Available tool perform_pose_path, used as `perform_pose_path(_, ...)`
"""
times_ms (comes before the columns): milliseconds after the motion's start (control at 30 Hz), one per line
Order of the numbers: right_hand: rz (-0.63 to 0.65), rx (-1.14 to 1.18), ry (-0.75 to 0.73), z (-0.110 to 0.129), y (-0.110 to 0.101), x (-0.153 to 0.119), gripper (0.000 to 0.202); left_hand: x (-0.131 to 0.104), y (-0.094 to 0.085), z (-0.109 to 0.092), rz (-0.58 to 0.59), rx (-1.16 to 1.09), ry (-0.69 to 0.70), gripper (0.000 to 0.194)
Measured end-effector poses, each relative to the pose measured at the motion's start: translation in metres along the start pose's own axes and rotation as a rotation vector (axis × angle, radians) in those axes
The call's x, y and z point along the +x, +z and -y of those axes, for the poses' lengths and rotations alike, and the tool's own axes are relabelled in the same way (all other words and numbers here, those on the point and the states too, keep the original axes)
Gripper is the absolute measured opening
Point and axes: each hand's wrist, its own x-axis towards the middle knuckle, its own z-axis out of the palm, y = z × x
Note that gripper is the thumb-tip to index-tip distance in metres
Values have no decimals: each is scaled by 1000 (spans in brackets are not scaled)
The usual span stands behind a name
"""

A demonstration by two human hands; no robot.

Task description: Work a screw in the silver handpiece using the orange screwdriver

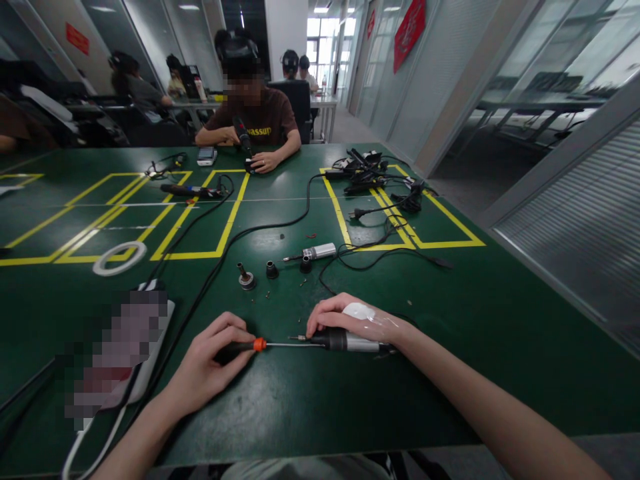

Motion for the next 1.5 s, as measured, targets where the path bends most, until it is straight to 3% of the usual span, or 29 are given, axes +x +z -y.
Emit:
perform_pose_path(333,-2,0,-4,1,1,1,35,1,0,6,36,30,38,19)
perform_pose_path(600,-13,6,0,2,2,0,36,2,3,6,105,43,-20,25)
perform_pose_path(867,-18,5,-7,-1,2,1,36,-2,6,5,86,99,-2,11)
perform_pose_path(1133,-23,0,0,0,1,-1,39,1,6,7,71,113,106,19)
perform_pose_path(1500,-17,25,-17,0,0,-2,39,-1,9,7,106,152,96,28)
